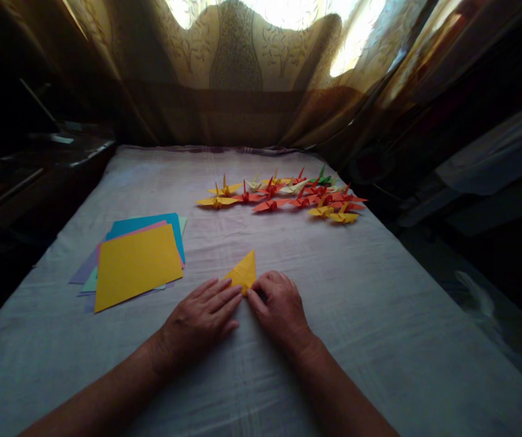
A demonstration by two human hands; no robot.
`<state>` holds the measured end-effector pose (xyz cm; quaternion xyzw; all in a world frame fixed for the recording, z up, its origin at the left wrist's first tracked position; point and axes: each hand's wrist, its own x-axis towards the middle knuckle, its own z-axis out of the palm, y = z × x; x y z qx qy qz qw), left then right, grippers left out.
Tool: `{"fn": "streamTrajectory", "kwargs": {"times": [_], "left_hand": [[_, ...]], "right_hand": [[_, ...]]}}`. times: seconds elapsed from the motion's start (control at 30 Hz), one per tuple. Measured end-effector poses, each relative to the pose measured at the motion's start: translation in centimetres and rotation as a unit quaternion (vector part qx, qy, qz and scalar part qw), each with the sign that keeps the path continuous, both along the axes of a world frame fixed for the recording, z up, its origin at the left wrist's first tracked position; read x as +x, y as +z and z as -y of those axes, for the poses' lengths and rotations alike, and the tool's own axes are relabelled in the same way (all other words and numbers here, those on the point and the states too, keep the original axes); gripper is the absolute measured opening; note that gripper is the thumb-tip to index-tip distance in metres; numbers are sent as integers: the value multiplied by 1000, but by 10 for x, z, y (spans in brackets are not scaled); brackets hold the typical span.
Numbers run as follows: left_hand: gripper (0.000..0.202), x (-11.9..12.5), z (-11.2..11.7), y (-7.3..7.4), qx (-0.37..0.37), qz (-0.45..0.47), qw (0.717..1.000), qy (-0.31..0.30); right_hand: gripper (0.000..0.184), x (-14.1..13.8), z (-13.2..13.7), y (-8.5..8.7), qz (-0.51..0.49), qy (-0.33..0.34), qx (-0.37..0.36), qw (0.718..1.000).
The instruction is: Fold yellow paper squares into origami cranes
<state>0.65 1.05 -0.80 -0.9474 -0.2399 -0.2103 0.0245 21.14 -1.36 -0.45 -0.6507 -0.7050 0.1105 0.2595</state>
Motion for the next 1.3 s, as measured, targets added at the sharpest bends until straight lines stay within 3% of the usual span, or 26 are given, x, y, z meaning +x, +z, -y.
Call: {"fn": "streamTrajectory", "kwargs": {"times": [0.2, 0.8, 1.03, 1.17, 1.3], "left_hand": [[43, -1, -2, -2, -14, -34, 999, 5], [44, -1, -3, -4, -42, -53, 998, 13], [43, -1, -3, -1, -57, -65, 996, 12], [44, -1, -4, -2, -72, -59, 996, 16], [46, -1, -4, -2, -86, -59, 994, 15]], "right_hand": [[5, 2, 0, -2, -13, 3, -9, 1000], [8, 4, -1, -4, -21, 14, -9, 1000], [18, 19, -7, -9, -131, 10, 21, 991], [8, 11, -4, -7, -71, 0, 21, 997], [12, -1, -2, -5, 0, -21, 12, 1000]]}}
